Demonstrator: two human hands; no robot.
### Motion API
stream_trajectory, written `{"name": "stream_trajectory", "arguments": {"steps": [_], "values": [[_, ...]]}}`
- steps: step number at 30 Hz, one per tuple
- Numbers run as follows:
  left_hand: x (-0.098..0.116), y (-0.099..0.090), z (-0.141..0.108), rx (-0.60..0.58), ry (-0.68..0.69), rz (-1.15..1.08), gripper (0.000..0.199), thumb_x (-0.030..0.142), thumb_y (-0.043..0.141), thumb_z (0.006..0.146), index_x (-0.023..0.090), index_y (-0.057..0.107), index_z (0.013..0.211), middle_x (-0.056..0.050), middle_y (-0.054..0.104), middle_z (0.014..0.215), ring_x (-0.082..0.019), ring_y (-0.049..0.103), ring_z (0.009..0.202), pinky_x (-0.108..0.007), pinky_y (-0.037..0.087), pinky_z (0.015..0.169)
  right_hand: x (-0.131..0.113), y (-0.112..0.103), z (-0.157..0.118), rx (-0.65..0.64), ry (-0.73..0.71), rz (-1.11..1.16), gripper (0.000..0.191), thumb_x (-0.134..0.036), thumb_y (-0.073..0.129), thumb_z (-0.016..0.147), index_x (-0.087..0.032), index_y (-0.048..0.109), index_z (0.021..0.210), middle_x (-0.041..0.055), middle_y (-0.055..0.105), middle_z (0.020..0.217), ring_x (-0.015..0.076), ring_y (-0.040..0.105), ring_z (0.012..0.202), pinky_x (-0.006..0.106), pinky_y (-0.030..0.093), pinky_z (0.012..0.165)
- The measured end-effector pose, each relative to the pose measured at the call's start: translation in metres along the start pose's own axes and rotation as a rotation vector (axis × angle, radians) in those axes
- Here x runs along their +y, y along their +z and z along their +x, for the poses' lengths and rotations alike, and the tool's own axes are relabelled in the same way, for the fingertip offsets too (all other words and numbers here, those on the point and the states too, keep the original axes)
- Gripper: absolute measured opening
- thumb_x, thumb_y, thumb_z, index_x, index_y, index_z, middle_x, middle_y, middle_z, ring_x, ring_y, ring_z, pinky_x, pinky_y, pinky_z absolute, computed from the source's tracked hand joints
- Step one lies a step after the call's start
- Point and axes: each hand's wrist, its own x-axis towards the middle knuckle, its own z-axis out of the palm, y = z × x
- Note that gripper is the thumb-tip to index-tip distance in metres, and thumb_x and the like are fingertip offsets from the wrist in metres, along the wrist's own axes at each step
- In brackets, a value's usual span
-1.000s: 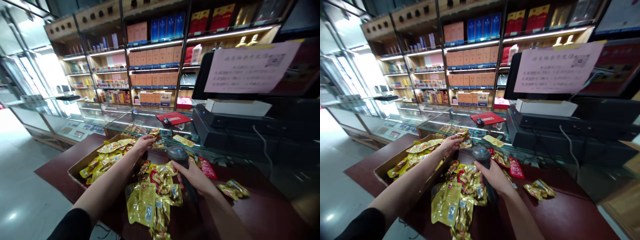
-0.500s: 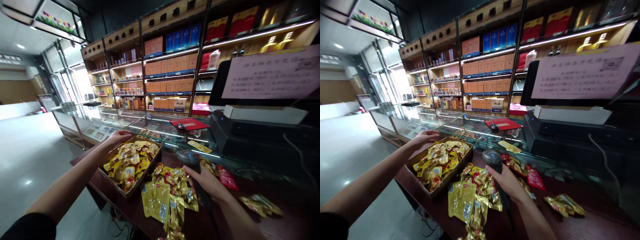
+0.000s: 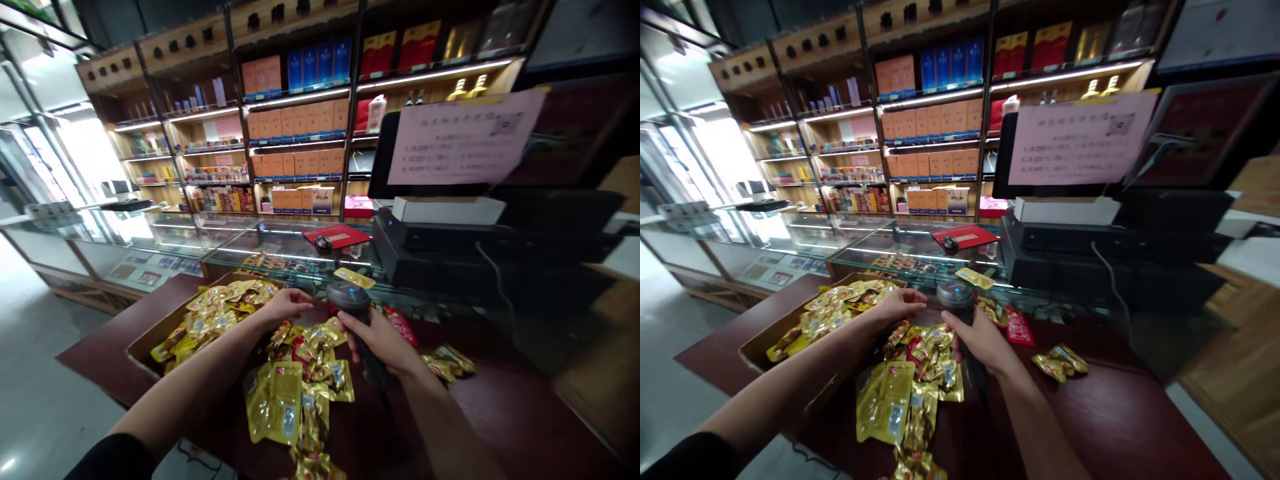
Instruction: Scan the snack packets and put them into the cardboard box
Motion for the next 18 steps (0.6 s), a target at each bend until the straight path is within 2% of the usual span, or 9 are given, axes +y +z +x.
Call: {"name": "stream_trajectory", "arguments": {"steps": [3, 6, 12, 18], "values": [[-0.009, 0.030, 0.018, -0.071, -0.006, 0.023, 0.041, 0.038, 0.083, 0.060, 0.012, 0.070, 0.089, -0.002, 0.067, 0.073, -0.010, 0.057, 0.059, -0.022, 0.043, 0.057, -0.003, -0.005, 0.000, 0.020, 0.006, 0.039, 0.038, -0.054, 0.066, 0.078, -0.018, 0.056, 0.077, -0.0051, 0.056, 0.046, 0.0102, 0.053, 0.034, 0.019, 0.039, 0.035], [-0.013, 0.042, 0.028, -0.119, 0.003, 0.036, 0.041, 0.039, 0.081, 0.062, 0.011, 0.070, 0.089, -0.003, 0.067, 0.073, -0.010, 0.057, 0.061, -0.022, 0.044, 0.057, -0.003, -0.011, 0.002, 0.033, 0.006, 0.050, 0.038, -0.054, 0.066, 0.078, -0.017, 0.055, 0.076, -0.0051, 0.056, 0.047, 0.0097, 0.053, 0.034, 0.018, 0.039, 0.036], [-0.019, 0.041, 0.030, -0.167, -0.084, -0.013, 0.040, 0.036, 0.083, 0.062, 0.012, 0.069, 0.091, -0.003, 0.069, 0.079, -0.010, 0.059, 0.064, -0.023, 0.047, 0.062, 0.004, -0.014, 0.009, 0.059, 0.042, 0.029, 0.035, -0.051, 0.064, 0.081, -0.018, 0.055, 0.074, -0.0051, 0.055, 0.044, 0.0092, 0.053, 0.033, 0.017, 0.037, 0.034], [-0.033, 0.034, 0.032, -0.165, -0.036, 0.074, 0.039, 0.038, 0.079, 0.063, 0.013, 0.068, 0.091, -0.002, 0.068, 0.074, -0.011, 0.058, 0.062, -0.022, 0.044, 0.059, 0.011, -0.012, 0.016, 0.079, 0.099, 0.032, 0.033, -0.049, 0.064, 0.081, -0.017, 0.055, 0.074, -0.0054, 0.055, 0.045, 0.0088, 0.052, 0.032, 0.017, 0.040, 0.034]]}}
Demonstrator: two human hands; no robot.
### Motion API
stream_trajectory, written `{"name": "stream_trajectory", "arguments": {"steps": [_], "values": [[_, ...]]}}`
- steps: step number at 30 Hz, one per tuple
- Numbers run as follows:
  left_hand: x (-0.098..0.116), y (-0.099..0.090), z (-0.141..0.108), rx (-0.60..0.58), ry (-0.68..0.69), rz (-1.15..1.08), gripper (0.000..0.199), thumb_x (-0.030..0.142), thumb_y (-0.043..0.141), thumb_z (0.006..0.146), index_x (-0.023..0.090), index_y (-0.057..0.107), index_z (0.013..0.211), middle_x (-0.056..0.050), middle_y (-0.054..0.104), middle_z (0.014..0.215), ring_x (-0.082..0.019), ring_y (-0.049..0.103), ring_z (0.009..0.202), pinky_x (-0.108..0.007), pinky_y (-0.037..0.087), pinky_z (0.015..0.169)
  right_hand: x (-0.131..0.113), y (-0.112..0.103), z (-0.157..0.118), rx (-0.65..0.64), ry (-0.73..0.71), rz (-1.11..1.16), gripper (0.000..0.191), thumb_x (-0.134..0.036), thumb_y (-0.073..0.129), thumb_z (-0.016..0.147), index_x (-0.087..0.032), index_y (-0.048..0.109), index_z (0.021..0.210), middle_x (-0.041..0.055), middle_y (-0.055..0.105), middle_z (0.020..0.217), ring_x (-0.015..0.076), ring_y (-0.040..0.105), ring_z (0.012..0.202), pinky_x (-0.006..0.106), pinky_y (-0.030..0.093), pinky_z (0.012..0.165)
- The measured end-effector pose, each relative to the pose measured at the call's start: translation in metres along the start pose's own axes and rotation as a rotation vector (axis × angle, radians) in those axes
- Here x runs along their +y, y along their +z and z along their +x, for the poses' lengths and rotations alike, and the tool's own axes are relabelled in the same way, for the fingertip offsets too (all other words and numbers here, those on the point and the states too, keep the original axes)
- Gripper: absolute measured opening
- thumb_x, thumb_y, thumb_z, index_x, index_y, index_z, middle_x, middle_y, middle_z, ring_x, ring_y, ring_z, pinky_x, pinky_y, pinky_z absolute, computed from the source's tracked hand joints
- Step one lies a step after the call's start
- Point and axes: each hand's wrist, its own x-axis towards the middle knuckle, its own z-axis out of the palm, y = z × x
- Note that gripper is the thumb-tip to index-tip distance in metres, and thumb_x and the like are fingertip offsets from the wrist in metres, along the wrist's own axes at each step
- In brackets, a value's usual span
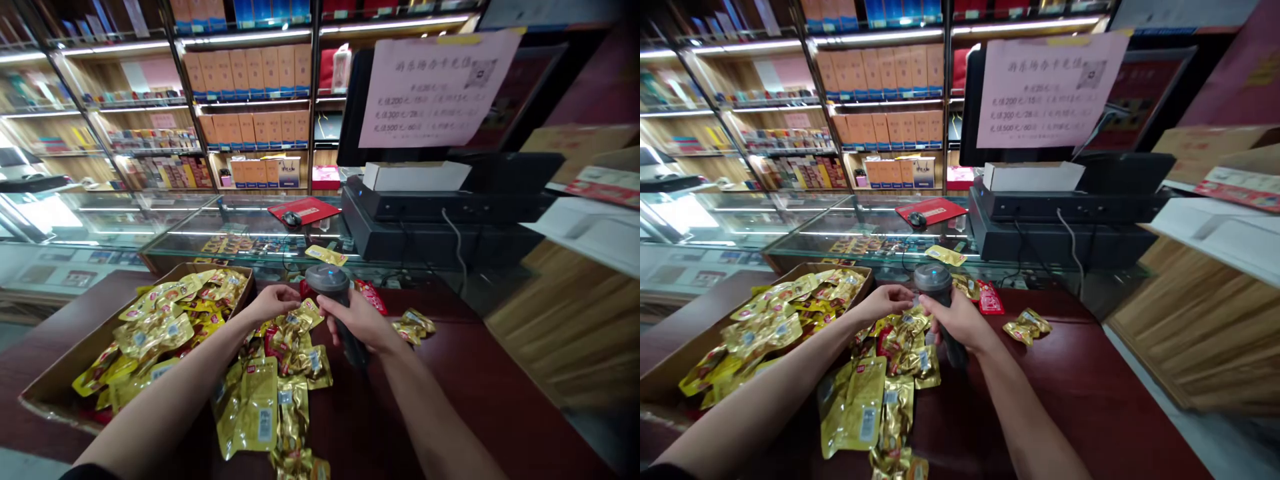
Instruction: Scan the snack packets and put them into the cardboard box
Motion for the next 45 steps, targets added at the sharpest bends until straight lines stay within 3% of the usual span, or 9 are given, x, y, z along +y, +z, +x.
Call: {"name": "stream_trajectory", "arguments": {"steps": [6, 10, 13, 19, 23, 26, 29, 35, 45], "values": [[-0.009, -0.010, -0.007, 0.026, -0.077, 0.656, 0.057, 0.050, 0.080, 0.054, 0.016, 0.067, 0.097, -0.007, 0.071, 0.084, -0.022, 0.066, 0.078, -0.026, 0.046, 0.066, 0.001, 0.003, 0.004, 0.014, 0.060, -0.030, 0.031, -0.046, 0.063, 0.083, -0.018, 0.053, 0.076, -0.0059, 0.054, 0.045, 0.0090, 0.052, 0.032, 0.017, 0.040, 0.033], [-0.009, -0.005, -0.012, -0.067, -0.111, 0.821, 0.070, 0.047, 0.084, 0.047, 0.016, 0.065, 0.106, -0.009, 0.072, 0.089, -0.024, 0.067, 0.082, -0.026, 0.046, 0.065, 0.005, 0.006, 0.005, 0.005, 0.079, -0.049, 0.031, -0.046, 0.063, 0.084, -0.019, 0.052, 0.076, -0.0059, 0.054, 0.045, 0.0087, 0.051, 0.033, 0.017, 0.039, 0.033], [-0.010, -0.002, -0.011, -0.042, -0.106, 0.729, 0.070, 0.040, 0.087, 0.040, 0.018, 0.066, 0.103, -0.005, 0.072, 0.081, -0.022, 0.066, 0.074, -0.024, 0.044, 0.060, 0.009, 0.007, 0.005, -0.006, 0.081, -0.056, 0.031, -0.047, 0.064, 0.084, -0.019, 0.054, 0.076, -0.0049, 0.055, 0.047, 0.0093, 0.052, 0.034, 0.018, 0.039, 0.034], [-0.014, -0.010, -0.006, -0.095, -0.112, 0.459, 0.028, 0.034, 0.086, 0.043, 0.018, 0.068, 0.057, 0.002, 0.058, 0.051, -0.014, 0.052, 0.052, -0.023, 0.035, 0.048, 0.009, 0.009, 0.006, -0.002, 0.087, -0.035, 0.032, -0.048, 0.065, 0.083, -0.020, 0.053, 0.073, -0.0047, 0.054, 0.046, 0.0100, 0.051, 0.034, 0.021, 0.041, 0.035], [-0.012, -0.015, -0.002, 0.009, -0.133, 0.092, 0.034, 0.037, 0.087, 0.044, 0.014, 0.070, 0.062, 0.003, 0.058, 0.051, -0.010, 0.048, 0.048, -0.022, 0.035, 0.047, 0.012, 0.013, 0.008, -0.025, 0.091, -0.056, 0.031, -0.048, 0.064, 0.084, -0.020, 0.054, 0.075, -0.0046, 0.055, 0.045, 0.0108, 0.052, 0.034, 0.020, 0.039, 0.034], [-0.008, -0.014, 0.001, 0.115, -0.186, -0.149, 0.048, 0.035, 0.092, 0.037, 0.013, 0.071, 0.073, -0.001, 0.066, 0.064, -0.011, 0.055, 0.056, -0.021, 0.040, 0.049, 0.015, 0.019, 0.008, -0.071, 0.062, -0.057, 0.030, -0.048, 0.063, 0.085, -0.021, 0.053, 0.076, -0.0050, 0.054, 0.045, 0.0111, 0.052, 0.034, 0.021, 0.040, 0.035], [-0.005, -0.013, 0.002, 0.136, -0.190, -0.313, 0.057, 0.034, 0.094, 0.035, 0.013, 0.073, 0.084, -0.004, 0.071, 0.078, -0.012, 0.061, 0.064, -0.021, 0.045, 0.053, 0.018, 0.026, 0.008, -0.081, 0.048, -0.056, 0.028, -0.047, 0.062, 0.085, -0.021, 0.053, 0.077, -0.0048, 0.055, 0.045, 0.0120, 0.052, 0.035, 0.023, 0.041, 0.035], [-0.005, -0.011, 0.005, 0.146, -0.154, -0.407, 0.058, 0.033, 0.094, 0.036, 0.012, 0.071, 0.085, -0.003, 0.071, 0.078, -0.010, 0.060, 0.061, -0.021, 0.048, 0.055, 0.021, 0.030, 0.008, -0.056, 0.047, -0.019, 0.031, -0.049, 0.065, 0.082, -0.022, 0.050, 0.080, -0.0057, 0.055, 0.046, 0.0121, 0.050, 0.033, 0.025, 0.044, 0.036], [-0.006, -0.009, 0.007, 0.123, -0.150, -0.371, 0.059, 0.029, 0.093, 0.035, 0.012, 0.071, 0.087, -0.005, 0.072, 0.080, -0.011, 0.061, 0.061, -0.021, 0.047, 0.054, 0.019, 0.030, 0.008, -0.068, 0.030, -0.026, 0.031, -0.049, 0.065, 0.082, -0.022, 0.049, 0.077, -0.0061, 0.054, 0.045, 0.0112, 0.051, 0.034, 0.023, 0.043, 0.036]]}}
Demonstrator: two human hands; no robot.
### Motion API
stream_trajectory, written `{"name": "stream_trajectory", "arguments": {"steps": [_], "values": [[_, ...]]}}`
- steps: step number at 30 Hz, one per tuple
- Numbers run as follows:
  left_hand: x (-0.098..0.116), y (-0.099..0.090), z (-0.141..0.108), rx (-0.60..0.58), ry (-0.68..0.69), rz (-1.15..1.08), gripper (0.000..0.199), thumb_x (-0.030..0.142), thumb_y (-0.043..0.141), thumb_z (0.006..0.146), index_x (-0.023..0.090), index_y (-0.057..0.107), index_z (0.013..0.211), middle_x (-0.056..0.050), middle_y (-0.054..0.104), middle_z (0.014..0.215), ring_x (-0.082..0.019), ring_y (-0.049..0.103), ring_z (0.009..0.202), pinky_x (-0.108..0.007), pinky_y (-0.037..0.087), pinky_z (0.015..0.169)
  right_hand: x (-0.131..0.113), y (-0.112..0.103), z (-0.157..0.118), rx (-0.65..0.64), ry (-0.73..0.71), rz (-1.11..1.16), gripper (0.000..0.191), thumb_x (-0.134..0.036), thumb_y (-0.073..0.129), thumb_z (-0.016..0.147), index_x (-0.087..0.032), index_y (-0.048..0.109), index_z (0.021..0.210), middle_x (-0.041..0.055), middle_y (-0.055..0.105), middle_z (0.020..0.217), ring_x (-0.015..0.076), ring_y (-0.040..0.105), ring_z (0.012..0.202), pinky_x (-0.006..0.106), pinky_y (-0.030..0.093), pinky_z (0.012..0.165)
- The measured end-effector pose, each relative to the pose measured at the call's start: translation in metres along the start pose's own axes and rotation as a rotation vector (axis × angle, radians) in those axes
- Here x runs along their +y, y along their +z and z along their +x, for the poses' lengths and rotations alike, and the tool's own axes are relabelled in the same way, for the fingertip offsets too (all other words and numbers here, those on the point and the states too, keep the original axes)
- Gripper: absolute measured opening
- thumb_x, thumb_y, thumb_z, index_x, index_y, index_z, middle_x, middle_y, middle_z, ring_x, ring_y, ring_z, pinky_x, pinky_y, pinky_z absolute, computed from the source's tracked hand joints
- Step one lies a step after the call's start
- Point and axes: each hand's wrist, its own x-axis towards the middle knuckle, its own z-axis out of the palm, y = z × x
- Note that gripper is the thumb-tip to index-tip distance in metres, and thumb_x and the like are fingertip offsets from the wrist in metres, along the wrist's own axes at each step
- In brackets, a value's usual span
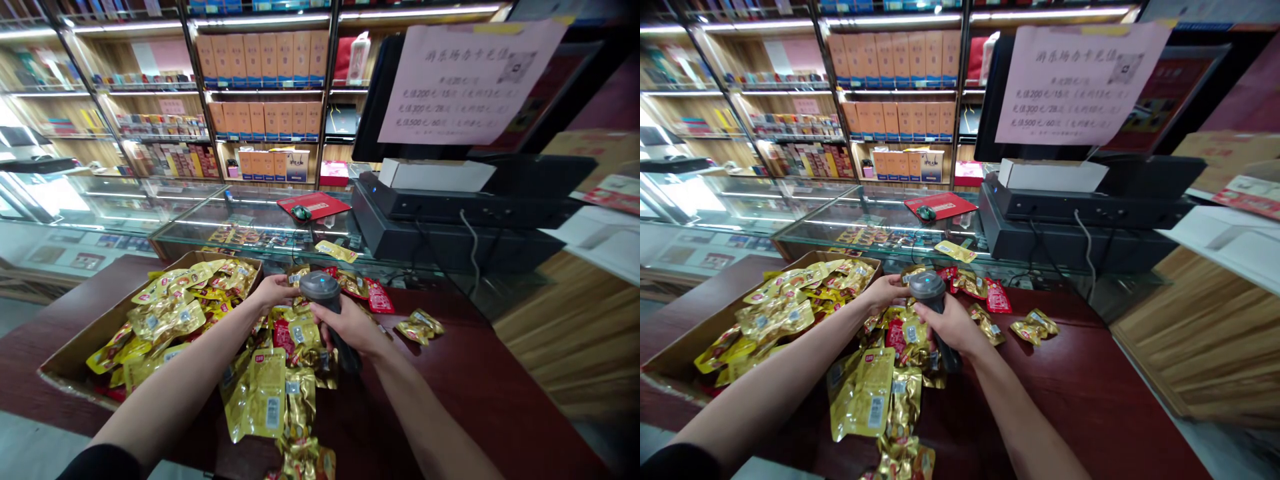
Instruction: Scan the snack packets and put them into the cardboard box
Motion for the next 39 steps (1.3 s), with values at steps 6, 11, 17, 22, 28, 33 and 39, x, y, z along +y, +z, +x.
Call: {"name": "stream_trajectory", "arguments": {"steps": [6, 11, 17, 22, 28, 33, 39], "values": [[0.004, 0.000, -0.004, -0.006, -0.001, 0.019, 0.056, 0.023, 0.090, 0.041, 0.011, 0.071, 0.092, -0.007, 0.073, 0.083, -0.012, 0.063, 0.065, -0.021, 0.049, 0.055, -0.005, 0.001, -0.001, -0.015, -0.001, 0.005, 0.029, -0.045, 0.065, 0.082, -0.022, 0.048, 0.076, -0.0064, 0.053, 0.045, 0.0114, 0.051, 0.034, 0.024, 0.043, 0.036], [0.002, -0.001, -0.002, -0.016, -0.003, -0.006, 0.056, 0.025, 0.092, 0.040, 0.011, 0.070, 0.089, -0.006, 0.072, 0.080, -0.012, 0.063, 0.062, -0.022, 0.050, 0.057, -0.006, 0.000, -0.002, -0.003, 0.015, 0.013, 0.029, -0.046, 0.066, 0.081, -0.022, 0.050, 0.078, -0.0066, 0.053, 0.044, 0.0111, 0.050, 0.033, 0.023, 0.041, 0.034], [0.001, -0.001, -0.001, -0.007, 0.011, 0.005, 0.058, 0.036, 0.094, 0.034, 0.012, 0.070, 0.080, -0.002, 0.068, 0.073, -0.009, 0.059, 0.057, -0.022, 0.048, 0.054, -0.005, 0.000, -0.003, -0.004, 0.019, 0.018, 0.030, -0.046, 0.067, 0.080, -0.021, 0.050, 0.080, -0.0065, 0.054, 0.045, 0.0112, 0.050, 0.033, 0.023, 0.039, 0.034], [0.000, -0.003, -0.003, -0.008, 0.029, 0.012, 0.058, 0.037, 0.094, 0.035, 0.013, 0.070, 0.082, -0.001, 0.067, 0.072, -0.009, 0.057, 0.058, -0.022, 0.046, 0.055, -0.006, -0.001, -0.005, -0.026, -0.005, 0.016, 0.032, -0.050, 0.066, 0.080, -0.022, 0.050, 0.080, -0.0059, 0.055, 0.046, 0.0117, 0.051, 0.034, 0.024, 0.041, 0.036], [0.013, -0.007, -0.010, 0.116, 0.139, 0.122, 0.047, 0.037, 0.091, 0.040, 0.012, 0.066, 0.071, 0.005, 0.055, 0.057, -0.006, 0.047, 0.051, -0.021, 0.042, 0.051, -0.014, -0.004, -0.012, -0.022, 0.006, 0.001, 0.039, -0.057, 0.066, 0.078, -0.021, 0.051, 0.079, -0.0057, 0.054, 0.045, 0.0122, 0.051, 0.036, 0.024, 0.042, 0.037], [0.046, -0.041, -0.040, 0.189, 0.281, 0.260, 0.039, 0.039, 0.085, 0.051, 0.013, 0.068, 0.073, 0.003, 0.059, 0.057, -0.010, 0.050, 0.053, -0.020, 0.037, 0.050, -0.015, -0.005, -0.018, -0.059, -0.076, -0.006, 0.042, -0.060, 0.064, 0.080, -0.020, 0.051, 0.079, -0.0057, 0.055, 0.047, 0.0114, 0.052, 0.036, 0.022, 0.040, 0.038], [0.084, -0.121, -0.123, 0.274, 0.315, 0.356, 0.041, 0.040, 0.083, 0.053, 0.013, 0.072, 0.081, -0.003, 0.068, 0.068, -0.014, 0.059, 0.061, -0.021, 0.039, 0.053, -0.019, 0.000, -0.024, -0.075, -0.085, -0.034, 0.046, -0.063, 0.065, 0.076, -0.018, 0.054, 0.078, -0.0048, 0.055, 0.048, 0.0100, 0.052, 0.036, 0.020, 0.038, 0.039]]}}
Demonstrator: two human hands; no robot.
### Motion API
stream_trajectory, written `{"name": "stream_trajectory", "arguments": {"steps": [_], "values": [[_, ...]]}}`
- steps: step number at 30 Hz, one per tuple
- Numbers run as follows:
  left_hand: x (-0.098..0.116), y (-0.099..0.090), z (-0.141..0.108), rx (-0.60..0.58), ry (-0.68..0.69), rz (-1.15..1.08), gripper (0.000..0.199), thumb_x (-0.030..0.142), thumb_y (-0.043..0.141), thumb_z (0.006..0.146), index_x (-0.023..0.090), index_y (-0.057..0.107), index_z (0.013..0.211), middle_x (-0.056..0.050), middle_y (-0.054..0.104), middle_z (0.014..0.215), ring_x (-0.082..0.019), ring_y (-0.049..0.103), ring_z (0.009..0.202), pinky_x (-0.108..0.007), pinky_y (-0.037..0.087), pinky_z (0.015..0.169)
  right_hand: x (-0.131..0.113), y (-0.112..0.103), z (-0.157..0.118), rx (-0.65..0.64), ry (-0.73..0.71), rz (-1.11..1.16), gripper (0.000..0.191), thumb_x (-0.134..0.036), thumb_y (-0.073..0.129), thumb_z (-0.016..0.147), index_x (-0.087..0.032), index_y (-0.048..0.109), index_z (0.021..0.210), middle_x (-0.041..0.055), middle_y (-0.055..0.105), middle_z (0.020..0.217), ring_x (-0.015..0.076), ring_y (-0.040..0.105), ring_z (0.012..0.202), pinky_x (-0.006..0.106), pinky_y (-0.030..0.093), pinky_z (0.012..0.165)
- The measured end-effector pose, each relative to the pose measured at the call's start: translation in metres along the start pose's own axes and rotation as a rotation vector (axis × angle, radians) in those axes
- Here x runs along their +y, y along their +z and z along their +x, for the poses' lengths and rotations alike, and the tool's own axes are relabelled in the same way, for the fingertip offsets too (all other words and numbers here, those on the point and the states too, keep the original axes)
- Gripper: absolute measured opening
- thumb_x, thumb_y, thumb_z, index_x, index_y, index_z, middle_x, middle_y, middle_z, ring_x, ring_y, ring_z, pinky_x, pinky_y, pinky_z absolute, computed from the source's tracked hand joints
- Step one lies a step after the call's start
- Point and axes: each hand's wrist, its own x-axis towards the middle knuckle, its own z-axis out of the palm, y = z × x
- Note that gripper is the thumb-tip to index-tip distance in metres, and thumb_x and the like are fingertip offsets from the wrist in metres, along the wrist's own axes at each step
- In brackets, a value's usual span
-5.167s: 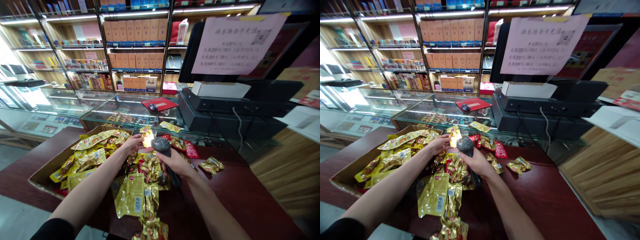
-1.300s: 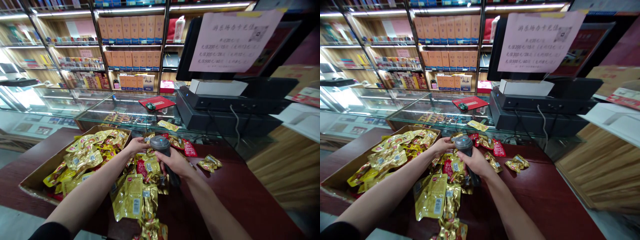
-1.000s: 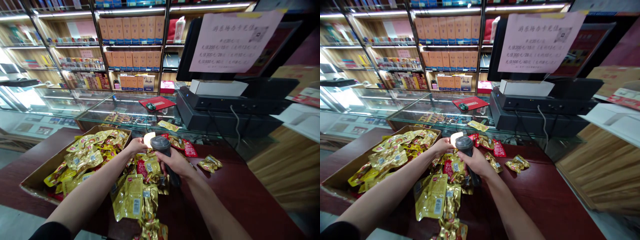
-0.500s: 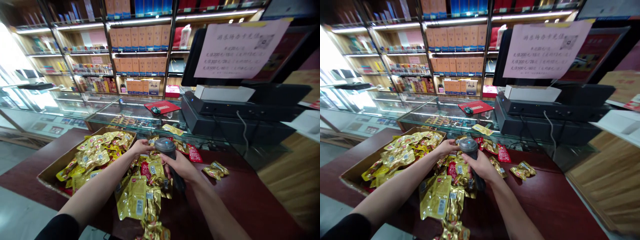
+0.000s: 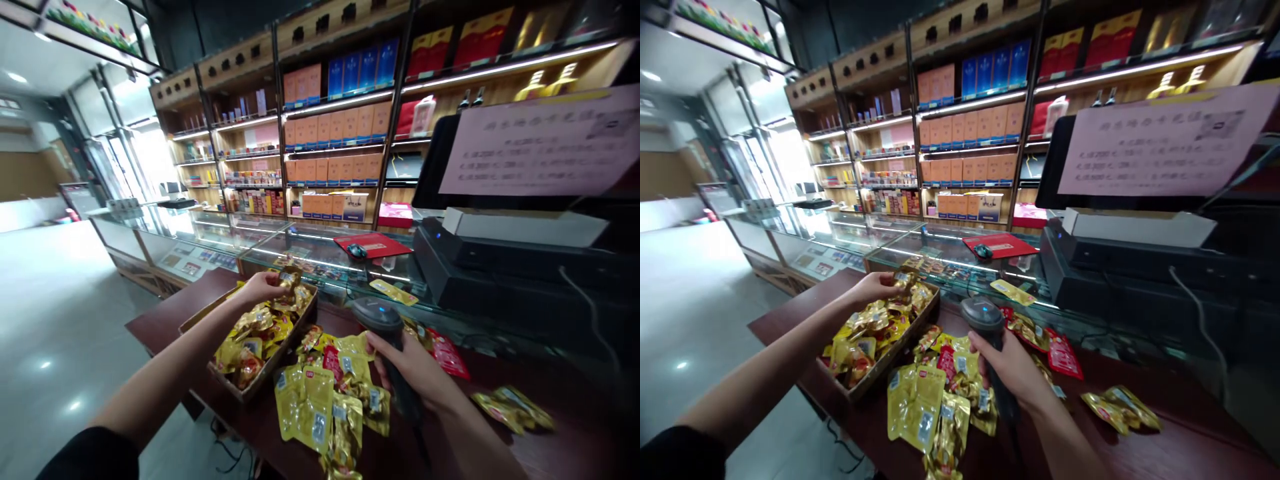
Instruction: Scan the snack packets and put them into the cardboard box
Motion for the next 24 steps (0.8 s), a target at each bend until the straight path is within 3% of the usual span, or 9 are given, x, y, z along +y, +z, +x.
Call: {"name": "stream_trajectory", "arguments": {"steps": [3, 6, 9, 12, 14, 17, 20, 24], "values": [[0.003, -0.052, -0.028, 0.093, -0.035, 0.071, 0.042, 0.042, 0.086, 0.049, 0.013, 0.071, 0.076, -0.003, 0.069, 0.066, -0.017, 0.062, 0.064, -0.023, 0.042, 0.055, 0.000, 0.001, -0.001, -0.023, -0.019, 0.014, 0.048, -0.063, 0.065, 0.076, -0.017, 0.057, 0.082, -0.0042, 0.056, 0.051, 0.0101, 0.053, 0.038, 0.020, 0.037, 0.039], [0.004, -0.090, -0.051, 0.172, -0.082, 0.092, 0.050, 0.044, 0.088, 0.046, 0.013, 0.073, 0.083, -0.004, 0.071, 0.070, -0.020, 0.065, 0.068, -0.025, 0.046, 0.058, 0.000, 0.000, -0.002, -0.042, -0.044, 0.041, 0.049, -0.062, 0.066, 0.078, -0.016, 0.058, 0.092, -0.0036, 0.059, 0.059, 0.0099, 0.055, 0.039, 0.020, 0.037, 0.039], [0.005, -0.110, -0.061, 0.228, -0.112, 0.106, 0.061, 0.044, 0.088, 0.050, 0.015, 0.072, 0.101, -0.006, 0.075, 0.083, -0.019, 0.067, 0.075, -0.026, 0.049, 0.064, -0.004, 0.000, -0.005, -0.031, -0.065, 0.064, 0.050, -0.061, 0.068, 0.077, -0.016, 0.058, 0.097, -0.0036, 0.060, 0.064, 0.0097, 0.057, 0.040, 0.020, 0.037, 0.039], [0.004, -0.109, -0.055, 0.250, -0.076, 0.128, 0.066, 0.043, 0.087, 0.053, 0.015, 0.070, 0.111, -0.010, 0.076, 0.095, -0.020, 0.068, 0.084, -0.028, 0.050, 0.073, -0.010, -0.002, -0.009, -0.013, -0.076, 0.090, 0.050, -0.060, 0.069, 0.077, -0.016, 0.059, 0.099, -0.0035, 0.060, 0.064, 0.0098, 0.057, 0.040, 0.019, 0.039, 0.040], [0.001, -0.096, -0.043, 0.243, -0.020, 0.150, 0.064, 0.044, 0.087, 0.053, 0.014, 0.071, 0.108, -0.012, 0.076, 0.096, -0.022, 0.069, 0.086, -0.029, 0.051, 0.077, -0.013, -0.004, -0.011, -0.009, -0.083, 0.100, 0.050, -0.059, 0.069, 0.076, -0.015, 0.060, 0.097, -0.0033, 0.060, 0.062, 0.0096, 0.057, 0.040, 0.019, 0.039, 0.039], [-0.007, -0.059, -0.020, 0.141, 0.029, 0.164, 0.059, 0.044, 0.086, 0.053, 0.013, 0.073, 0.102, -0.012, 0.076, 0.091, -0.023, 0.070, 0.082, -0.031, 0.052, 0.076, -0.015, -0.010, -0.013, 0.003, -0.098, 0.111, 0.049, -0.059, 0.069, 0.076, -0.014, 0.062, 0.093, -0.0027, 0.060, 0.060, 0.0095, 0.057, 0.039, 0.018, 0.038, 0.038], [-0.015, -0.006, 0.003, -0.034, 0.052, 0.157, 0.051, 0.041, 0.083, 0.059, 0.012, 0.073, 0.100, -0.012, 0.076, 0.088, -0.022, 0.070, 0.078, -0.030, 0.052, 0.073, -0.016, -0.017, -0.013, 0.030, -0.112, 0.124, 0.048, -0.058, 0.070, 0.076, -0.014, 0.062, 0.093, -0.0023, 0.061, 0.059, 0.0091, 0.057, 0.039, 0.017, 0.037, 0.038], [-0.030, 0.074, 0.032, -0.179, 0.067, 0.188, 0.045, 0.036, 0.080, 0.060, 0.012, 0.073, 0.097, -0.008, 0.075, 0.079, -0.018, 0.068, 0.068, -0.025, 0.049, 0.063, -0.019, -0.027, -0.015, 0.072, -0.122, 0.145, 0.047, -0.055, 0.071, 0.076, -0.013, 0.062, 0.093, -0.0024, 0.061, 0.059, 0.0091, 0.056, 0.038, 0.017, 0.037, 0.038]]}}
